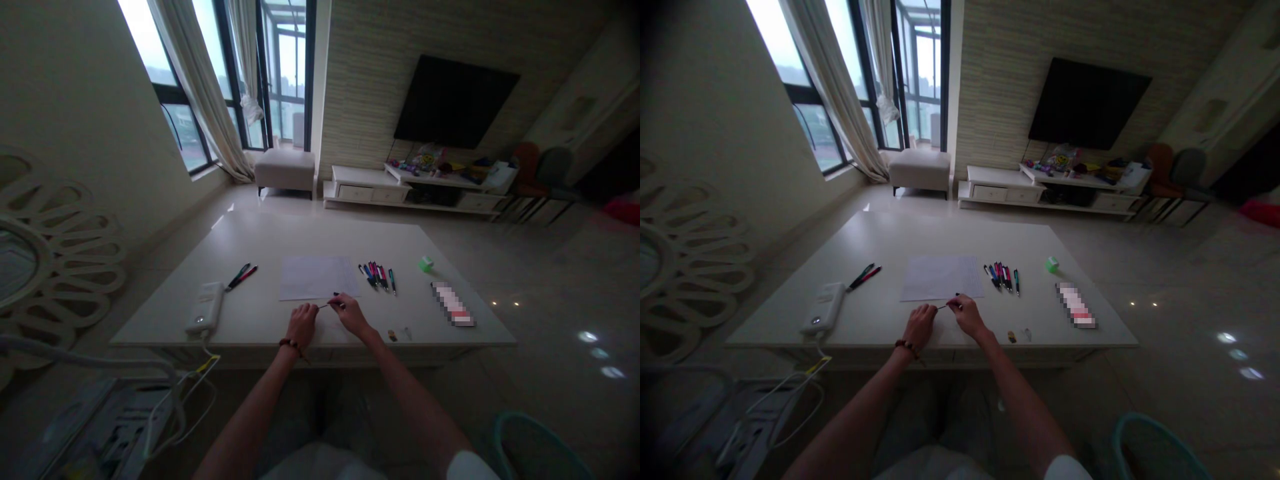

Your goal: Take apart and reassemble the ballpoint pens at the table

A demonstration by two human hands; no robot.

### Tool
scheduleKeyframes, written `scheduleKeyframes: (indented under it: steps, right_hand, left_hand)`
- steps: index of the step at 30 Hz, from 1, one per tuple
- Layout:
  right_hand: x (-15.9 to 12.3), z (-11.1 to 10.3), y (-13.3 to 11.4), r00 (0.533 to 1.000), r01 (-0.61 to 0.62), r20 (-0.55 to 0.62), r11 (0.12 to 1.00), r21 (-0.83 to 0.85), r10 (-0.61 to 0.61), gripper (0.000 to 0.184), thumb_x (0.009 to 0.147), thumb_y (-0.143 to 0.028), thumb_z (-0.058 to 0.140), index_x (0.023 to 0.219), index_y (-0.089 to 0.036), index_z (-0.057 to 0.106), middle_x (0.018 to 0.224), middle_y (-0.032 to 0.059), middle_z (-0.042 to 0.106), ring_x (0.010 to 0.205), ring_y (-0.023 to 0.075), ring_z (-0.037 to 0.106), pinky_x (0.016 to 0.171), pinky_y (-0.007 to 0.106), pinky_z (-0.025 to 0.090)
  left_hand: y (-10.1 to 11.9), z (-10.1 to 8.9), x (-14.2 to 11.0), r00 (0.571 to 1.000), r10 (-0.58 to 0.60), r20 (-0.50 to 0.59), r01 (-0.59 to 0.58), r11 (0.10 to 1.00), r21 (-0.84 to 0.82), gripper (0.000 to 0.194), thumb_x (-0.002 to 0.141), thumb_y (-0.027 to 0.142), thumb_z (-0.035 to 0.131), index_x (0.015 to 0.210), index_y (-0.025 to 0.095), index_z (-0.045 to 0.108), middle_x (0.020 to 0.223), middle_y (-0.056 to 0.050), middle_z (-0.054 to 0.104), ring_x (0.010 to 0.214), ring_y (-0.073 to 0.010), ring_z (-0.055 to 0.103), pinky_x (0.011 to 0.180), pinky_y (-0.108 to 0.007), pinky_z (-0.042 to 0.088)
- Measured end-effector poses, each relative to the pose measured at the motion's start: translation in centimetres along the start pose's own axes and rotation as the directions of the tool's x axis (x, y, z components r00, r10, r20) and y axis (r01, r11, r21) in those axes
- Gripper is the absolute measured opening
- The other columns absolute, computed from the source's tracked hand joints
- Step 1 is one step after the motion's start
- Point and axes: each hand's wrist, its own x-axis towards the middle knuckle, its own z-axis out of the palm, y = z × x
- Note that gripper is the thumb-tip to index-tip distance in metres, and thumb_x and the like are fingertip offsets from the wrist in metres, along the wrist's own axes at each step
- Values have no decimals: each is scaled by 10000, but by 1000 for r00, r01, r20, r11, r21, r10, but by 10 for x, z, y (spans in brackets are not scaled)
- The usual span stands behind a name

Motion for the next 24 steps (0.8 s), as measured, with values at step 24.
scheduleKeyframes:
  steps: [24]
  right_hand:
    - [2, 9, -1, 986, 5, 168, 1000, -7, -4, 292, 734, -173, 600, 1023, -194, 631, 767, 13, 640, 664, 123, 572, 646, 253, 455]
  left_hand:
    - [2, -3, 0, 998, 38, 57, -37, 999, -21, 180, 876, 173, 355, 924, 218, 522, 908, -48, 538, 854, -175, 473, 746, -313, 325]
